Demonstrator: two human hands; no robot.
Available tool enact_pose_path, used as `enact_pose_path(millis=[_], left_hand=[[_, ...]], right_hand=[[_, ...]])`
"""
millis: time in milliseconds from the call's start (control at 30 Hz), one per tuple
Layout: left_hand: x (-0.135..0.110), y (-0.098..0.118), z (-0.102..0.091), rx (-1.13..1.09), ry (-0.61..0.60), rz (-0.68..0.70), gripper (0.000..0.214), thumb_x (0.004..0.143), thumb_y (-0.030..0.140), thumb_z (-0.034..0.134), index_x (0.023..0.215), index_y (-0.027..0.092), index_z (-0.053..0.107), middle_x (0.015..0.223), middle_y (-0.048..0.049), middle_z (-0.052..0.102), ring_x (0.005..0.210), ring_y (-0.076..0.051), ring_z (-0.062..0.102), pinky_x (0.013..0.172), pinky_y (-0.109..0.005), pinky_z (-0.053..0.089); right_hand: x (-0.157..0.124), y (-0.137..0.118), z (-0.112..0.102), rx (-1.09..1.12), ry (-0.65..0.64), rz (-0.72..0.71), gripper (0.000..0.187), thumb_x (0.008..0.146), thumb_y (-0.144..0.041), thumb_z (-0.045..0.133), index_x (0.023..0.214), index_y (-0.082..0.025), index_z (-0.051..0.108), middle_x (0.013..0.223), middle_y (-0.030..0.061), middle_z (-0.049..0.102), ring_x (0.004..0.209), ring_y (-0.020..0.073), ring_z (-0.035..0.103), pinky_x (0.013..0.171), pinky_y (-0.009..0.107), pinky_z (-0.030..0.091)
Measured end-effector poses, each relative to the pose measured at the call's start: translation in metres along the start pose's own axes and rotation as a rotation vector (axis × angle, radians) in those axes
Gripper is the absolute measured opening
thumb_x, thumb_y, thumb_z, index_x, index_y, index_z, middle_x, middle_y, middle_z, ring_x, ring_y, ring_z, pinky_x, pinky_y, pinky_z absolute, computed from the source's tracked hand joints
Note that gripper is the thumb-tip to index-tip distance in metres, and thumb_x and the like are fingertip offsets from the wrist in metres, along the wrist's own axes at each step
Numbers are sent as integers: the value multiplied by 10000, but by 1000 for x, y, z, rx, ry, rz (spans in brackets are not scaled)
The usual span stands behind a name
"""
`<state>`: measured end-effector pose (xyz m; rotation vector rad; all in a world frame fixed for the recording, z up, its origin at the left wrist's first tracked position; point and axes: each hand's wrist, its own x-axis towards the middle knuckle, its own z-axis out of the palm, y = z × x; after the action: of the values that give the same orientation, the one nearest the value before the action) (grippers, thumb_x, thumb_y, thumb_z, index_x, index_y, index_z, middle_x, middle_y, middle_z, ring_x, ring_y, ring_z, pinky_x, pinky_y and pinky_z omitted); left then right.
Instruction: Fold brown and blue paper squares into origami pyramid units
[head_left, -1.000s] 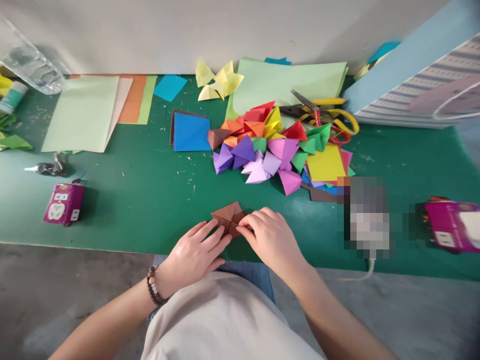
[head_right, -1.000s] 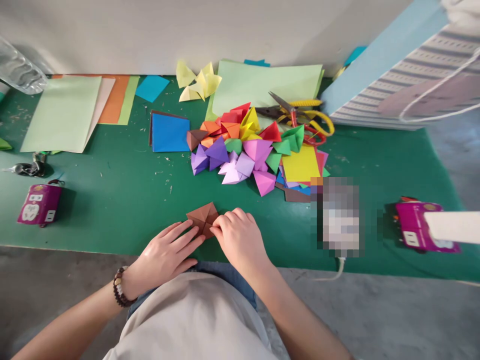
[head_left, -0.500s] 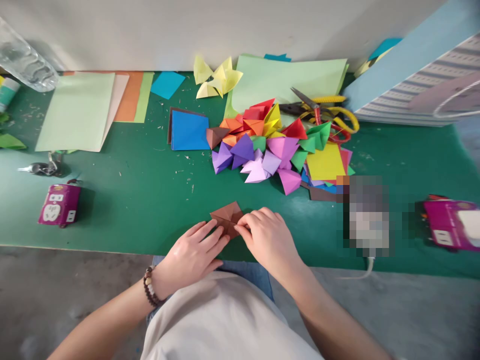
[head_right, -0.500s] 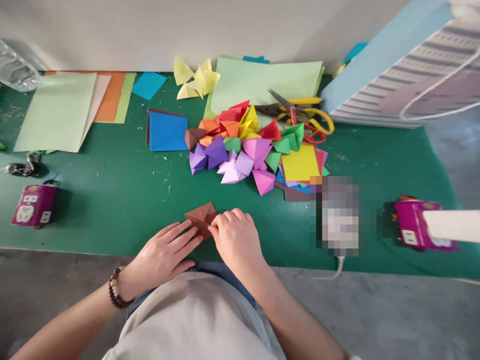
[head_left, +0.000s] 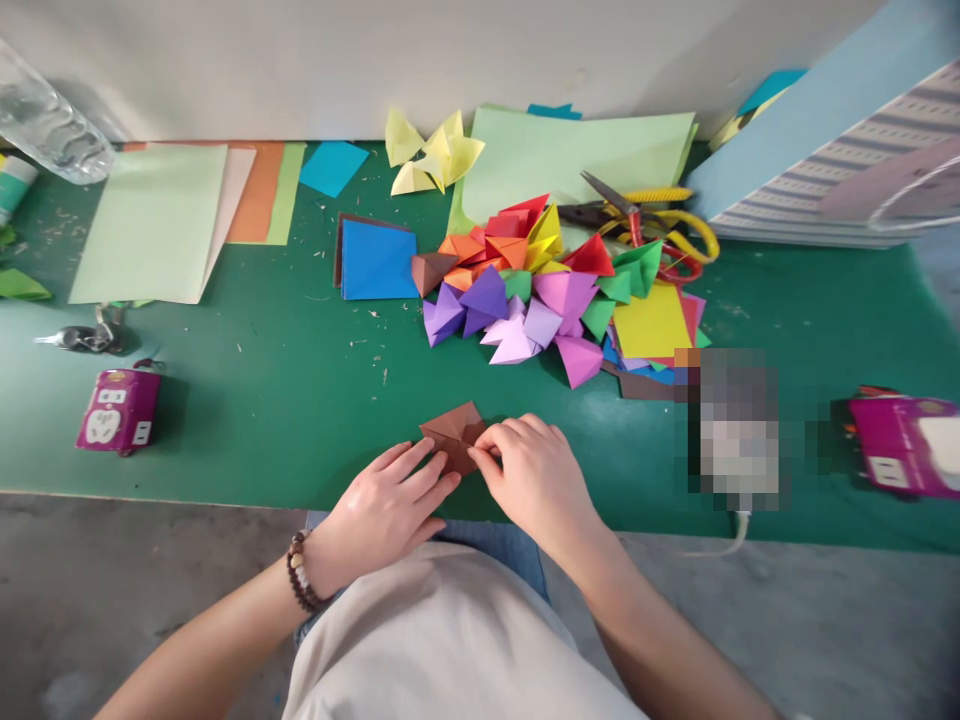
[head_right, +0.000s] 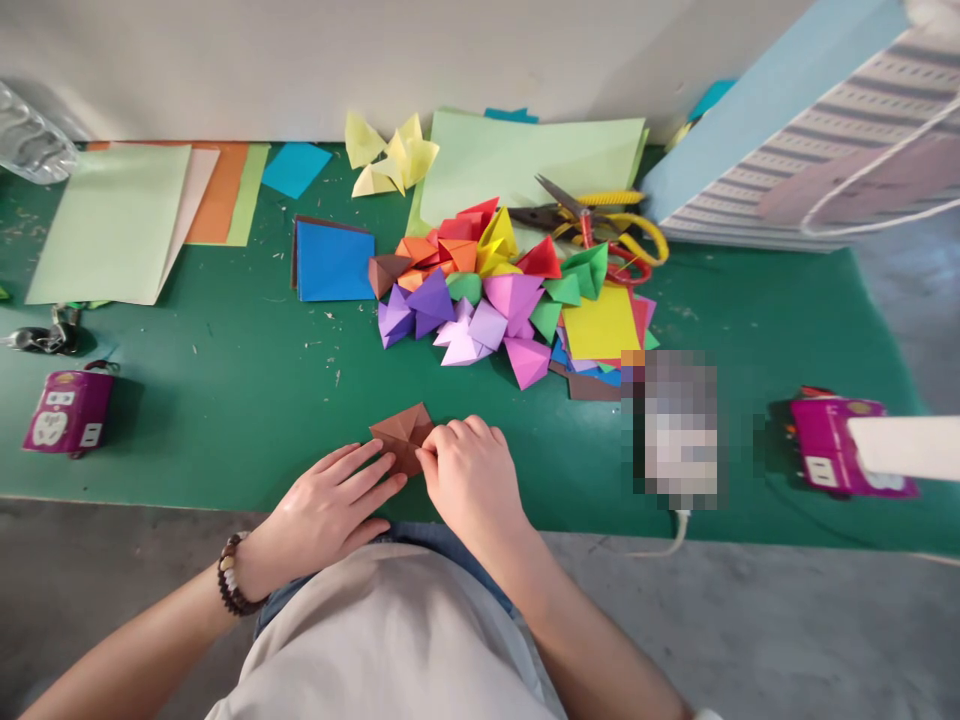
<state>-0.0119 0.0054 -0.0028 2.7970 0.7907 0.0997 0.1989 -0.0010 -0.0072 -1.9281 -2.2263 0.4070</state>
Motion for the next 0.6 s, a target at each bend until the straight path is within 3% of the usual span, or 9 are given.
enact_pose_path(millis=[367,600], left_hand=[[1,2,-3,38,-21,-2,451,916,432,564,1287,175,558,1317,-75,608,1311,-272,474,1091,-417,391],[9,-1,-12,66,-107,43,493,904,481,568,1292,178,554,1444,-49,510,1277,-269,465,1033,-410,404]], right_hand=[[-1,-1,2,11,50,8,172,867,-195,616,700,-206,577,696,33,640,752,212,543,666,341,290],[-1,-1,2,19,29,19,155,861,-186,621,715,-202,573,709,30,633,767,212,539,672,338,289]])
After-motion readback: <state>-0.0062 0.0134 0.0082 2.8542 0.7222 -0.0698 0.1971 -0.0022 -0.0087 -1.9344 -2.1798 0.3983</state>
